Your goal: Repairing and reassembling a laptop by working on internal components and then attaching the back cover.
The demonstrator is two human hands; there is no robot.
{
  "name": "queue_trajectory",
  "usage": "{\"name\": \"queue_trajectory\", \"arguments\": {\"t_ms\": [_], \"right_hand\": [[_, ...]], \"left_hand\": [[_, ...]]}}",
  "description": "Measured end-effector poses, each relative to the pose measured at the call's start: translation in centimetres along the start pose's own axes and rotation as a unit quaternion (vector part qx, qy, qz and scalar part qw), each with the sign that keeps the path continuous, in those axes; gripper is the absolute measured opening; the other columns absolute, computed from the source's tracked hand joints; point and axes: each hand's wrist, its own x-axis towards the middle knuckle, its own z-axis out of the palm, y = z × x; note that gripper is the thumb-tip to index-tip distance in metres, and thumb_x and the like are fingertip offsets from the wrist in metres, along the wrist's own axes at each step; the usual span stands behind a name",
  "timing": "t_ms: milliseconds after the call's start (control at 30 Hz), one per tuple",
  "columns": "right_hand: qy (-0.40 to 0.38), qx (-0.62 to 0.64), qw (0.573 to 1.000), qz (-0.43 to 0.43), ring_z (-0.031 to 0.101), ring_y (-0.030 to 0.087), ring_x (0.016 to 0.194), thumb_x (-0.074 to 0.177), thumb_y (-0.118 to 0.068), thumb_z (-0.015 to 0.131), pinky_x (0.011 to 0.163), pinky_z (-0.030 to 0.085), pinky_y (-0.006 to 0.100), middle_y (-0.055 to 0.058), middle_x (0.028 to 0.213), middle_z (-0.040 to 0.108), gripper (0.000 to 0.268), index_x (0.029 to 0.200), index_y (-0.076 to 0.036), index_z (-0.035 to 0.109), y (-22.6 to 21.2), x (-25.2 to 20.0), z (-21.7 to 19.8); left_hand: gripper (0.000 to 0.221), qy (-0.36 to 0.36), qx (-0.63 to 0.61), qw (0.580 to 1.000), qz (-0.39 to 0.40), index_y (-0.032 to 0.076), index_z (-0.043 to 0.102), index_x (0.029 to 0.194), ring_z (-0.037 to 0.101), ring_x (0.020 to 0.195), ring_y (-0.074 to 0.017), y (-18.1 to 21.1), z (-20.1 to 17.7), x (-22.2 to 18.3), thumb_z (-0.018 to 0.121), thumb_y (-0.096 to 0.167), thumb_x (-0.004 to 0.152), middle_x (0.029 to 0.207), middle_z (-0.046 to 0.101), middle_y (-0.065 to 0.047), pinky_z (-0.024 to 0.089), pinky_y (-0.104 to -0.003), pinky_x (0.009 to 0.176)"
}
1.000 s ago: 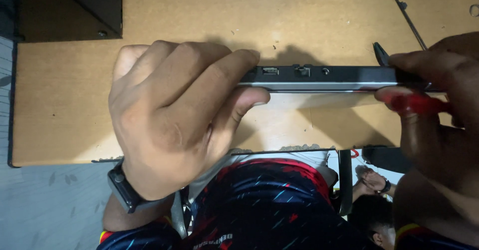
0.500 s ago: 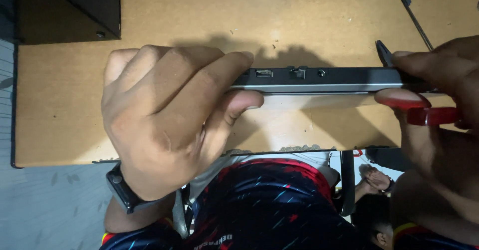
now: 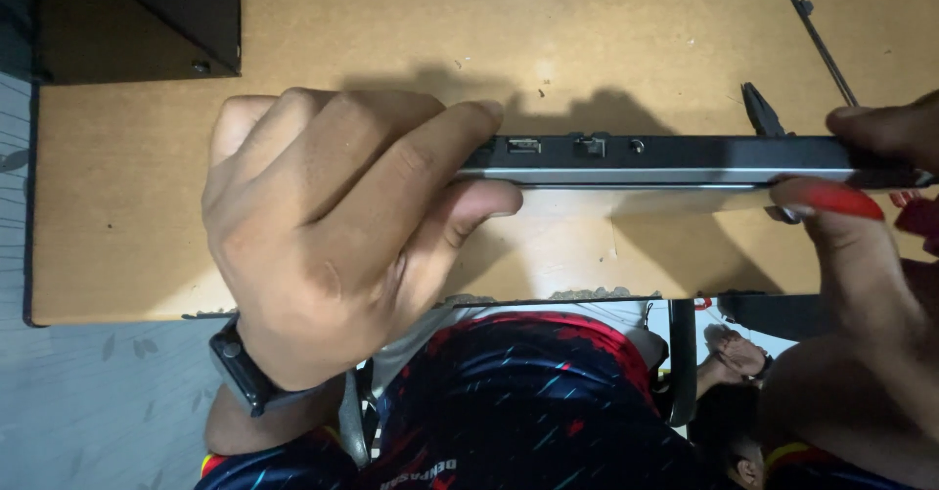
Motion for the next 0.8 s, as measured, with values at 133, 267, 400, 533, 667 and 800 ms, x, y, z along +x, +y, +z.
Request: {"name": "queue_trajectory", "arguments": {"t_ms": [133, 267, 400, 533, 667, 800], "right_hand": [[-0.002, 0.132, 0.988, 0.085, 0.047, 0.036, 0.137, 0.096, 0.007, 0.062, 0.117, 0.041, 0.039, 0.026, 0.150, 0.041, 0.058, 0.149, 0.012, 0.041, 2.1, -0.8, 0.0], [0.001, 0.043, 0.999, -0.013, 0.054, 0.038, 0.127, 0.113, 0.003, 0.065, 0.111, 0.043, 0.041, 0.030, 0.141, 0.051, 0.034, 0.142, 0.017, 0.056, -1.3, -0.5, -1.5], [0.004, 0.046, 0.999, -0.022, 0.055, 0.035, 0.122, 0.111, -0.013, 0.069, 0.105, 0.044, 0.040, 0.027, 0.138, 0.053, 0.042, 0.142, 0.013, 0.057, -1.7, -0.5, -1.9], [-0.016, -0.015, 0.999, -0.043, 0.055, 0.035, 0.118, 0.114, -0.016, 0.065, 0.101, 0.042, 0.040, 0.028, 0.131, 0.053, 0.041, 0.139, 0.016, 0.060, -4.8, -0.3, -2.9], [-0.025, 0.016, 0.996, -0.084, 0.054, 0.032, 0.104, 0.108, -0.016, 0.062, 0.092, 0.044, 0.037, 0.029, 0.124, 0.052, 0.042, 0.134, 0.017, 0.056, -5.6, 0.3, -3.5], [-0.006, 0.012, 0.996, -0.084, 0.056, 0.036, 0.114, 0.111, -0.018, 0.061, 0.099, 0.043, 0.039, 0.031, 0.126, 0.056, 0.042, 0.132, 0.019, 0.060, -5.9, 0.0, -3.3]], "left_hand": [[0.037, 0.002, 0.000, 1.000, 0.008, 0.005, 0.079, 0.110, 0.061, 0.078, -0.0256, 0.0, 0.0, -0.1, 0.056, 0.034, 0.109, 0.098, 0.071, -0.008, 0.035, -0.040, 0.072], [0.039, 0.003, 0.004, 1.000, 0.005, 0.005, 0.078, 0.109, 0.059, 0.077, -0.0248, 0.2, -0.2, -0.4, 0.053, 0.034, 0.109, 0.097, 0.070, -0.006, 0.038, -0.040, 0.073], [0.041, 0.011, 0.004, 1.000, 0.011, 0.004, 0.079, 0.109, 0.057, 0.080, -0.0247, 0.4, -0.5, -0.5, 0.050, 0.033, 0.109, 0.098, 0.072, -0.007, 0.038, -0.040, 0.074], [0.039, 0.010, -0.007, 1.000, 0.016, 0.003, 0.080, 0.110, 0.061, 0.082, -0.0254, 0.7, -0.7, -0.7, 0.052, 0.030, 0.109, 0.100, 0.073, -0.008, 0.042, -0.039, 0.074], [0.038, 0.014, -0.006, 1.000, 0.017, 0.003, 0.080, 0.110, 0.063, 0.084, -0.0255, 1.0, -0.8, -1.0, 0.054, 0.031, 0.108, 0.099, 0.072, -0.009, 0.042, -0.040, 0.074], [0.036, 0.015, -0.022, 0.999, 0.027, 0.000, 0.079, 0.110, 0.067, 0.087, -0.0260, 1.2, -1.1, -1.0, 0.055, 0.026, 0.108, 0.100, 0.073, -0.011, 0.044, -0.038, 0.077]]}}
